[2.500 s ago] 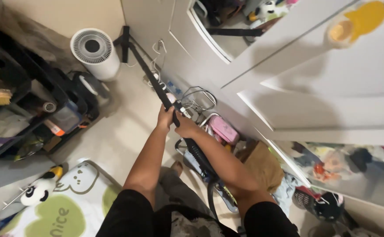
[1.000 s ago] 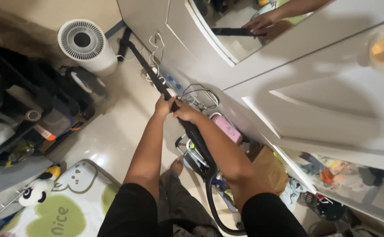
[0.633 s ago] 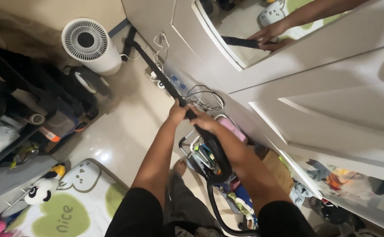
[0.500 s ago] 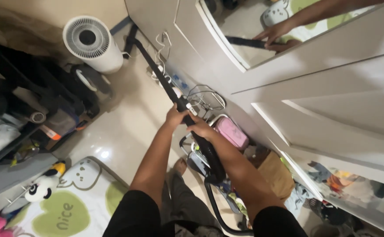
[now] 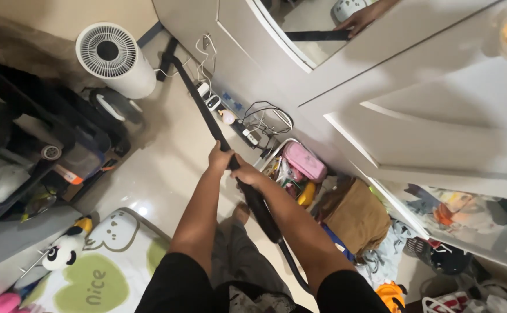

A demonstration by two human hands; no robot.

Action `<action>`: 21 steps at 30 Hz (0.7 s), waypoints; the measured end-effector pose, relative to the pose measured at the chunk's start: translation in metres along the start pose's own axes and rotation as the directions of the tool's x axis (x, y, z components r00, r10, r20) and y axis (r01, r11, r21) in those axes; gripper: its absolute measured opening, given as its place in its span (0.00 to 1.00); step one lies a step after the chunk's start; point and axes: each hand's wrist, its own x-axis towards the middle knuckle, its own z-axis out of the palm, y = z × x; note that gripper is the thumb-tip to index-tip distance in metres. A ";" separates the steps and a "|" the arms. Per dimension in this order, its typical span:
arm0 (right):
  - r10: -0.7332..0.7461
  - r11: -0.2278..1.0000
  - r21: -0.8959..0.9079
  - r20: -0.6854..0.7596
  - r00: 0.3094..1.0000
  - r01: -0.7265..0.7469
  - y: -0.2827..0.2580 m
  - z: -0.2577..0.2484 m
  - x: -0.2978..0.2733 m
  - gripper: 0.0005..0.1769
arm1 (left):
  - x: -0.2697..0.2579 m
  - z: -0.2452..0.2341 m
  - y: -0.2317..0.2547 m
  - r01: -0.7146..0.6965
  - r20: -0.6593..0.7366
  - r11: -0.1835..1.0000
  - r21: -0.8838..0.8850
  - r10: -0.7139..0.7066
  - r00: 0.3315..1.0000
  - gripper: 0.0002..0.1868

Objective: The recorder is vacuuming the floor of a bedroom, moving objects to reach dusty areas.

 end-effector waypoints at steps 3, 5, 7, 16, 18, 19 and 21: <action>-0.110 0.988 0.106 -0.034 0.993 0.113 0.004 0.018 -0.008 0.51 | -0.020 -0.014 0.010 0.017 -0.092 1.000 -0.015 -0.018 0.996 0.47; -0.099 0.989 0.099 -0.065 0.993 0.105 0.014 0.033 0.013 0.53 | -0.023 -0.031 0.011 -0.015 -0.120 1.000 0.001 0.015 0.993 0.46; -0.079 0.992 0.094 -0.092 0.993 0.088 0.022 0.054 0.018 0.55 | -0.024 -0.048 -0.003 -0.037 -0.145 0.999 0.018 0.039 0.989 0.45; -0.181 0.871 -0.482 -0.142 0.973 0.091 0.057 0.044 0.125 0.54 | -0.012 -0.070 -0.008 0.149 0.196 0.882 -0.446 -0.066 0.978 0.36; -0.403 0.857 -0.376 -0.063 0.913 0.353 0.074 0.012 0.163 0.56 | 0.003 -0.052 -0.011 0.109 0.214 0.881 -0.460 -0.008 0.977 0.33; -0.403 0.856 -0.379 -0.063 0.913 0.352 0.045 0.010 0.137 0.56 | 0.008 -0.049 -0.006 0.109 0.215 0.880 -0.462 -0.008 0.977 0.33; -0.027 0.958 -0.287 -0.083 0.996 0.002 -0.007 0.010 0.078 0.59 | 0.009 -0.041 -0.002 0.079 0.171 0.925 -0.372 -0.015 0.985 0.33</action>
